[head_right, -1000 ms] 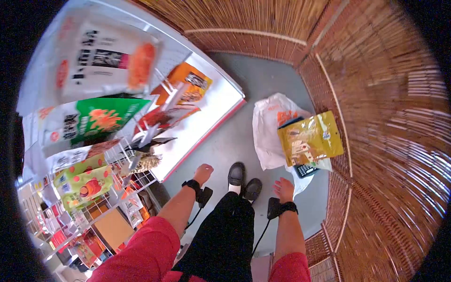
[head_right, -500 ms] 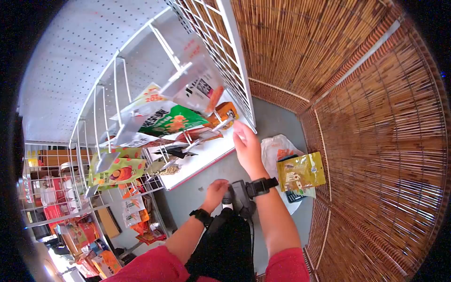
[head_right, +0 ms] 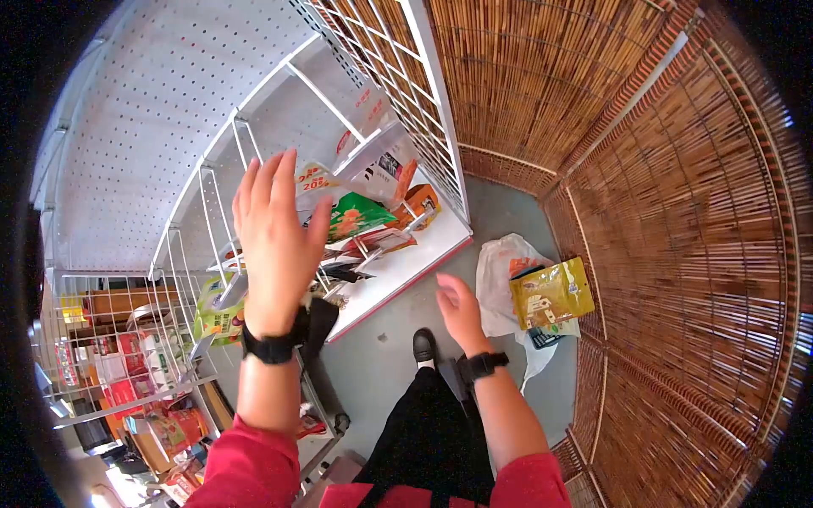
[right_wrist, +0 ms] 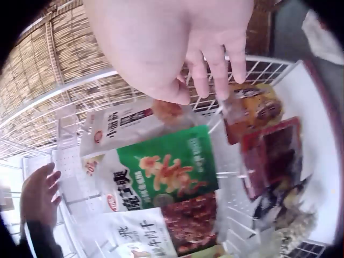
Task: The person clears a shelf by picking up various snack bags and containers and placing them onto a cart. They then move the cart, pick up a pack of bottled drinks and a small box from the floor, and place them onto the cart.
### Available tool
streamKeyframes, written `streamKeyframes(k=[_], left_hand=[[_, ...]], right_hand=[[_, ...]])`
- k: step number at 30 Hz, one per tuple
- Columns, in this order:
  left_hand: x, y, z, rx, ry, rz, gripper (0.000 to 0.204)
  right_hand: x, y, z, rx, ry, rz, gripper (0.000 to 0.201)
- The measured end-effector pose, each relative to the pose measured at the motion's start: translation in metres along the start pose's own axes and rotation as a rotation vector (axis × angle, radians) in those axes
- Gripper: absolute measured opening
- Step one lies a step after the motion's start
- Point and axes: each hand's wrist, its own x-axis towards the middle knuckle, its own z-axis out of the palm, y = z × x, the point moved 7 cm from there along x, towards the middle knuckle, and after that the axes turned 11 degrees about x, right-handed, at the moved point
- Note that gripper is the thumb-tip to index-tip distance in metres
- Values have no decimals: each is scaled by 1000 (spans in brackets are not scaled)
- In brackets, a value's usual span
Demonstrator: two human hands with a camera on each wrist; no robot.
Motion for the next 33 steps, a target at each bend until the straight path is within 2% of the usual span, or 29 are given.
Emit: streamKeyframes(k=[1,2,5,7,9,11,15,18,21,22,24,26,28,29,30,31,32,33], left_hand=[[9,-1,10,76,-97,20,51],[17,-3,14,73,-99,28,51],[34,-9,52,65,-607,-38,51],[38,-14,74,-6,-662,-29,48],[41,-18,92,-81,-716,-18,45],[43,-24,104,-77,-782,-80,38],[42,-21,113,-165,-830,-68,30],[42,-20,102,-129,-836,-121,26],[42,-16,97,-120,-781,-36,23],[41,-15,97,-157,-770,6,22],[40,-12,92,-194,-759,51,20],[41,0,73,-206,-724,192,19],[38,-1,69,-228,-691,183,17],[38,-2,67,-250,-657,170,16],[38,-2,63,-251,-657,171,16],[37,-4,64,-285,-726,90,16],[33,-7,65,-319,-797,10,15],[29,-6,66,-319,-799,12,15]], right_hand=[[-21,18,-14,-13,35,33,28],[-42,37,-27,-52,43,96,27],[-106,89,-62,-90,59,222,25],[-153,134,-92,-171,99,357,21],[-187,138,-111,-359,112,447,20],[-217,153,-131,-375,152,501,20],[-269,203,-166,-500,211,601,21],[-276,209,-170,-543,163,603,22],[-260,200,-164,-597,174,537,20],[-259,212,-166,-596,179,541,20],[-244,229,-164,-576,163,427,20],[-223,196,-150,-551,208,402,20],[-196,144,-126,-548,131,492,20],[-189,139,-123,-547,134,493,20],[-178,126,-114,-585,72,321,19],[-167,107,-102,-620,11,149,18],[-159,99,-95,-619,14,150,18],[-151,91,-93,-363,120,326,18]])
